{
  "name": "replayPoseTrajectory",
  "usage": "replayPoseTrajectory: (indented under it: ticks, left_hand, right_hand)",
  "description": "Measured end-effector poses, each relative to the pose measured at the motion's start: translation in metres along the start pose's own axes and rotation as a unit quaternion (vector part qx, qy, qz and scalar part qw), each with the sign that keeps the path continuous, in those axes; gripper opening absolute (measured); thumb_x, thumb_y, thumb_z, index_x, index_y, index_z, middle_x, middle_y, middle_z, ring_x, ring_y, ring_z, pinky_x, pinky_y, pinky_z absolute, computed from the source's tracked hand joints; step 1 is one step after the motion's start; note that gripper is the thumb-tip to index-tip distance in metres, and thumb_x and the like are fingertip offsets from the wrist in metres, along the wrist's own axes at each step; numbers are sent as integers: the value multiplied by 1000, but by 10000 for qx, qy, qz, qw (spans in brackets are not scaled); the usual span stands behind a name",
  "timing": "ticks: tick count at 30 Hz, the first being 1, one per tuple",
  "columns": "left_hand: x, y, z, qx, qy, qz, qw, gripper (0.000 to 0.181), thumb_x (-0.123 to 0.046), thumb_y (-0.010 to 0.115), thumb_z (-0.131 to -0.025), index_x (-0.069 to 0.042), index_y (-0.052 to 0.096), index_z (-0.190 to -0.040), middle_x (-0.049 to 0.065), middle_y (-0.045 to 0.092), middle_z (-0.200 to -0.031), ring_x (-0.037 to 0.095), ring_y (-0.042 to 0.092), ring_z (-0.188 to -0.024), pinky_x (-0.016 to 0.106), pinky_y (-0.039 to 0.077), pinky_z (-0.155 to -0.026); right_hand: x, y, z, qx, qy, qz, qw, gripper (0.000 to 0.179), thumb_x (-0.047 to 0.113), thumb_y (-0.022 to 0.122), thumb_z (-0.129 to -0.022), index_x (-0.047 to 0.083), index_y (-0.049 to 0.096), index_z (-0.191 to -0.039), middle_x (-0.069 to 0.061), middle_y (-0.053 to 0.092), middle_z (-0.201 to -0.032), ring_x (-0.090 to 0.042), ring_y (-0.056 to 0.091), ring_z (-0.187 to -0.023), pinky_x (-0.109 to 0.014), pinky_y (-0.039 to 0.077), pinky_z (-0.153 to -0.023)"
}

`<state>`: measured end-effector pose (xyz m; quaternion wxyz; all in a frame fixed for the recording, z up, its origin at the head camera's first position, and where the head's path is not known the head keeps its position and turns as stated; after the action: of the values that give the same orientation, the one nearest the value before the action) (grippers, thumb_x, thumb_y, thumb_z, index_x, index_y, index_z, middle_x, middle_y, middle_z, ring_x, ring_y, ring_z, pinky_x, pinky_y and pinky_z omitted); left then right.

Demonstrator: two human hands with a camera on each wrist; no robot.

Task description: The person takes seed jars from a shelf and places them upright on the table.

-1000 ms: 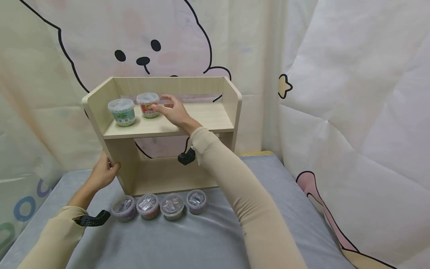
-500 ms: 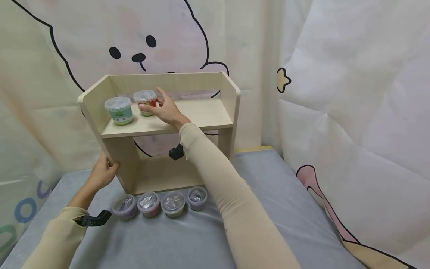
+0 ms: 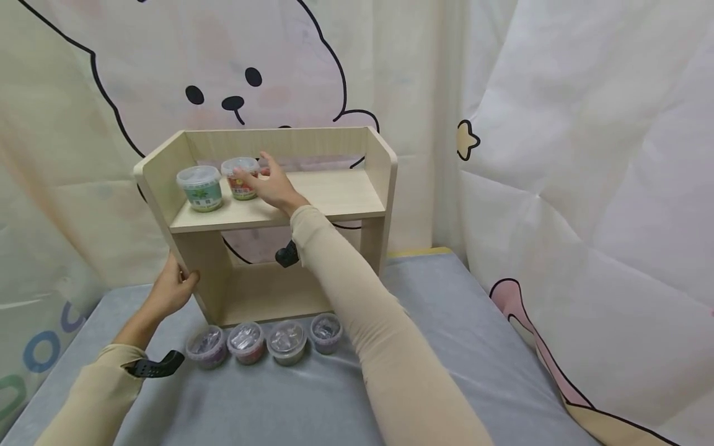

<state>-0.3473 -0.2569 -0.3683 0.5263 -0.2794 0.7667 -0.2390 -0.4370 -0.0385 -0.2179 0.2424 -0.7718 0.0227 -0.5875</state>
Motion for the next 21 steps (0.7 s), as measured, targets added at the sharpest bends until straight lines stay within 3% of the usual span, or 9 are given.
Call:
replayPoseTrajectory:
  ticks: [4,10,17,21]
  left_hand:
    - [0,1,-1,-30,67,24,10000,69,-5,43,-98,-6,8,-158,41,47,-137,58,56,-115,67,48,-86]
    - [0,-1,-1,-60,192,107,9997,72,-2,43,-97,-6,6,-159,41,42,-142,59,52,-120,68,47,-87]
    - [-1,-1,-3,-12,121,129,9998,71,-3,44,-98,-7,7,-159,41,42,-142,60,51,-122,70,46,-91]
    - [0,1,-1,62,82,158,9998,73,-3,44,-98,-8,5,-160,40,41,-144,60,49,-125,71,45,-93]
  right_hand:
    - [0,9,-1,30,-4,299,9995,82,48,58,-99,24,13,-163,-11,34,-162,-26,34,-151,-43,30,-124]
    - [2,12,0,-287,-168,489,9982,71,42,56,-102,21,21,-160,-9,41,-157,-24,42,-145,-40,37,-120]
    - [1,1,2,-495,-310,-91,9983,68,36,58,-102,14,26,-158,-10,39,-159,-26,38,-150,-37,34,-122]
    - [-4,-6,4,-660,-345,-489,9960,68,32,61,-101,12,27,-157,-13,41,-156,-26,43,-146,-36,39,-119]
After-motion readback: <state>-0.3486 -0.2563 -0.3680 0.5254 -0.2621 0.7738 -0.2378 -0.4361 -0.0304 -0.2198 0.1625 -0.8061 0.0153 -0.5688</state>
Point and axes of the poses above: each hand's wrist, its own z-axis away from the middle knuckle, its own y-axis out of the palm, x = y × z, the point moved 7 cm from there along -z, towards the middle knuckle
